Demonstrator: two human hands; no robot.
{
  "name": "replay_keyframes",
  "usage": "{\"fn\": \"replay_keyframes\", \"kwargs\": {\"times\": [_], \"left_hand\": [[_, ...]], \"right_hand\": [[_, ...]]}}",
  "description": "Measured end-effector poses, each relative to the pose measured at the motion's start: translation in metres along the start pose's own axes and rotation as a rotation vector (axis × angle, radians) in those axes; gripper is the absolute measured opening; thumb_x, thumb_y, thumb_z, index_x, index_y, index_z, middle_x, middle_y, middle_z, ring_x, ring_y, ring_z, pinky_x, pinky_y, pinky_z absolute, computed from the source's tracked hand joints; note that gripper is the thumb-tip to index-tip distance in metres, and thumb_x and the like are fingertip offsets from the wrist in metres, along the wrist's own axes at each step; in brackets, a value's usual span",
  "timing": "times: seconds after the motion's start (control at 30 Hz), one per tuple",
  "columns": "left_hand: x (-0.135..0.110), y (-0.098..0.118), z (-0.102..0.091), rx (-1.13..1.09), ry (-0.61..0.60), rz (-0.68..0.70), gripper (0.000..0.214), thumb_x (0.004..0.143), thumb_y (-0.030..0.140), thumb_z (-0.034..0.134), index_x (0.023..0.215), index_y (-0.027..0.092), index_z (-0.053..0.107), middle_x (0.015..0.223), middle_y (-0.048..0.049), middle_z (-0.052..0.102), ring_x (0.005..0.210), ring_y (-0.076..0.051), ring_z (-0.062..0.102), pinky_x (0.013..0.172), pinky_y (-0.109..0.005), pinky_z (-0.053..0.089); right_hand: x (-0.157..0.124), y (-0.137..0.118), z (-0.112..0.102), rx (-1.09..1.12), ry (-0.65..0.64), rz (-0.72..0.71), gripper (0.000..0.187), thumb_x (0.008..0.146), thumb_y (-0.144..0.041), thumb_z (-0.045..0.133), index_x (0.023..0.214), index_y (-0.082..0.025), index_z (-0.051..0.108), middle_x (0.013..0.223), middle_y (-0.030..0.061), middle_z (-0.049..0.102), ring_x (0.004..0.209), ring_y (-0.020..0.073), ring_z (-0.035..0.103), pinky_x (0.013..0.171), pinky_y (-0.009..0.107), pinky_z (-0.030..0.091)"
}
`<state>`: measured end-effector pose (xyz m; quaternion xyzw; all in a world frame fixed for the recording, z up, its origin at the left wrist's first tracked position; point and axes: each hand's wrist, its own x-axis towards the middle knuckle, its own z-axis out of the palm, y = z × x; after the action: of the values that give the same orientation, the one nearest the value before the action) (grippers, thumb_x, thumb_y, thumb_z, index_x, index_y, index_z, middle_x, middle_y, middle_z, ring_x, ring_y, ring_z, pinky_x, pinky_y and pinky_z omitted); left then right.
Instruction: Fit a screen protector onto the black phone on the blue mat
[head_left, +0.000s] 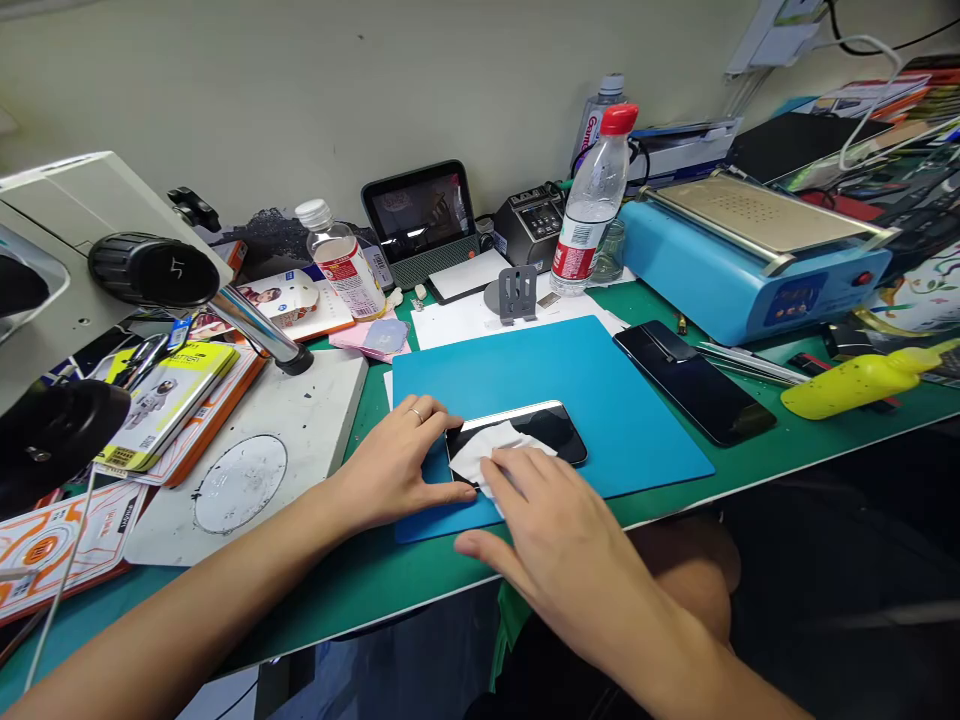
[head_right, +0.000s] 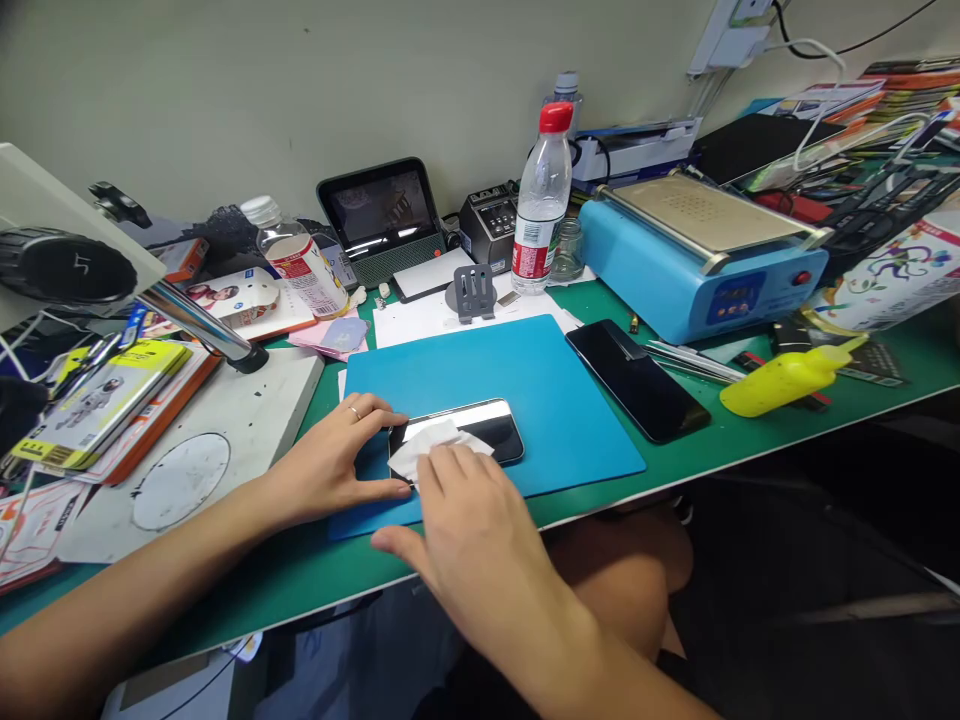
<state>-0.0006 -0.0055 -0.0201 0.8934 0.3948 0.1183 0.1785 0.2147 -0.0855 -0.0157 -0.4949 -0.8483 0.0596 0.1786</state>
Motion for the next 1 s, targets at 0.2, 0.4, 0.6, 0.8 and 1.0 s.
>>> {"fn": "replay_keyframes", "kwargs": {"times": [0.2, 0.4, 0.6, 0.8, 1.0], "left_hand": [[0.002, 0.001, 0.0, -0.015, -0.016, -0.025, 0.061, 0.083, 0.062, 0.075, 0.124, 0.02, 0.059, 0.115, -0.0102, 0.061, 0.107, -0.03, 0.057, 0.092, -0.048, 0.052], [0.002, 0.002, 0.001, -0.01, 0.013, -0.014, 0.064, 0.082, 0.061, 0.076, 0.128, 0.02, 0.058, 0.114, -0.0093, 0.061, 0.108, -0.03, 0.059, 0.093, -0.046, 0.053], [0.002, 0.002, 0.003, -0.011, -0.01, -0.041, 0.063, 0.082, 0.059, 0.077, 0.129, 0.021, 0.058, 0.117, -0.0096, 0.06, 0.111, -0.03, 0.057, 0.093, -0.046, 0.053], [0.002, 0.003, 0.002, -0.028, -0.025, -0.049, 0.062, 0.084, 0.06, 0.075, 0.128, 0.02, 0.058, 0.117, -0.0098, 0.059, 0.11, -0.03, 0.056, 0.094, -0.048, 0.052], [0.001, 0.002, 0.002, -0.038, -0.016, -0.029, 0.064, 0.083, 0.06, 0.076, 0.128, 0.018, 0.058, 0.115, -0.0097, 0.06, 0.107, -0.029, 0.057, 0.092, -0.047, 0.051]], "right_hand": [[0.005, 0.043, -0.013, -0.102, 0.078, -0.041, 0.034, 0.105, -0.041, 0.049, 0.116, -0.015, 0.068, 0.114, 0.0109, 0.073, 0.109, 0.0266, 0.065, 0.107, 0.051, 0.044], [0.014, 0.02, 0.003, -0.242, 0.128, 0.114, 0.04, 0.091, -0.049, 0.07, 0.104, -0.011, 0.069, 0.094, 0.0119, 0.068, 0.09, 0.0285, 0.064, 0.089, 0.046, 0.053], [-0.013, 0.012, -0.002, -0.297, 0.139, 0.038, 0.04, 0.083, -0.05, 0.078, 0.098, -0.015, 0.07, 0.088, 0.0072, 0.065, 0.084, 0.026, 0.062, 0.083, 0.043, 0.052], [0.011, 0.034, -0.007, -0.348, 0.08, -0.019, 0.035, 0.093, -0.048, 0.067, 0.096, -0.013, 0.07, 0.086, 0.0089, 0.064, 0.084, 0.0268, 0.062, 0.083, 0.043, 0.051], [0.013, 0.026, -0.006, -0.352, 0.087, -0.013, 0.036, 0.095, -0.047, 0.064, 0.095, -0.012, 0.07, 0.085, 0.0094, 0.063, 0.083, 0.0262, 0.062, 0.084, 0.042, 0.05]]}}
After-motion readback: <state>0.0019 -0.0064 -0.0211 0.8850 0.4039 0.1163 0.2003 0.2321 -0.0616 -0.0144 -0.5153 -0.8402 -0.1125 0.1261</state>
